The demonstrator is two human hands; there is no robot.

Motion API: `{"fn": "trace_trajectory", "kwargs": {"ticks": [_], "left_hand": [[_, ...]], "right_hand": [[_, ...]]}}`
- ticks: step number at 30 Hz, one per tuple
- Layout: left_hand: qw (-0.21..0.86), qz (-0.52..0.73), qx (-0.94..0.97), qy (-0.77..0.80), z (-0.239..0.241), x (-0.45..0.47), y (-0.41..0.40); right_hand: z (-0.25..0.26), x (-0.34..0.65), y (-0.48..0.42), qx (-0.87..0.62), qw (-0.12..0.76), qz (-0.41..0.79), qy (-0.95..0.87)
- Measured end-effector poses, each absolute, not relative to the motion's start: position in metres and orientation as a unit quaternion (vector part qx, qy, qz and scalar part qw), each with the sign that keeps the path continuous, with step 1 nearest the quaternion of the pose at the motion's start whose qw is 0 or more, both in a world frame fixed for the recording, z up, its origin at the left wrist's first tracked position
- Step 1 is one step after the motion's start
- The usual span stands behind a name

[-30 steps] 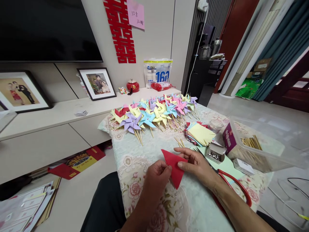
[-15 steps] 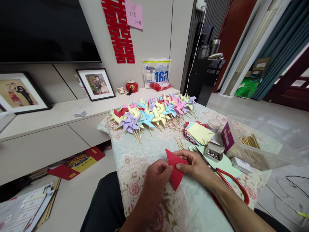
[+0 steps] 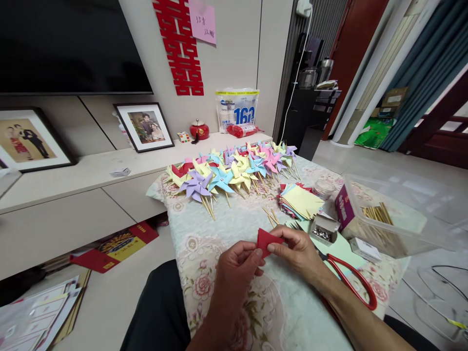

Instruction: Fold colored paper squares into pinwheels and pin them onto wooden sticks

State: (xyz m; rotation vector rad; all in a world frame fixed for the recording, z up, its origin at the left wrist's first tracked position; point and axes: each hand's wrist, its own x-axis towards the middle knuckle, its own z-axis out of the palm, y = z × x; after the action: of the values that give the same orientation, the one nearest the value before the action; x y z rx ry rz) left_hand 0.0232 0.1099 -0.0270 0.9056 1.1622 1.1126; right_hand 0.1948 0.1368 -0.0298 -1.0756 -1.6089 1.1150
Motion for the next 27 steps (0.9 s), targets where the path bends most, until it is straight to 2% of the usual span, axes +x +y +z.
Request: {"fn": "trace_trajectory", "kwargs": {"ticks": [5,11,21,27], "left_hand": [[0.576,0.525,0.404,0.478,-0.033,0.023,0.108],[0.532,0.555,0.425,0.477,-0.045,0.026,0.103],[0.511,0.525,0.448,0.513,-0.048,0.027,0.098],[0.526,0.520,0.438,0.511,-0.046,0.029,0.098]], "right_hand": [[-0.029,0.195,0.138,-0.371,0.457,0.440,-0.679],[-0.032,0.195,0.137,-0.376,0.435,0.440,-0.690],[-0.030,0.192,0.137,-0.379,0.409,0.461,-0.690],[-0.034,0.192,0.138,-0.383,0.429,0.470,-0.669]]}}
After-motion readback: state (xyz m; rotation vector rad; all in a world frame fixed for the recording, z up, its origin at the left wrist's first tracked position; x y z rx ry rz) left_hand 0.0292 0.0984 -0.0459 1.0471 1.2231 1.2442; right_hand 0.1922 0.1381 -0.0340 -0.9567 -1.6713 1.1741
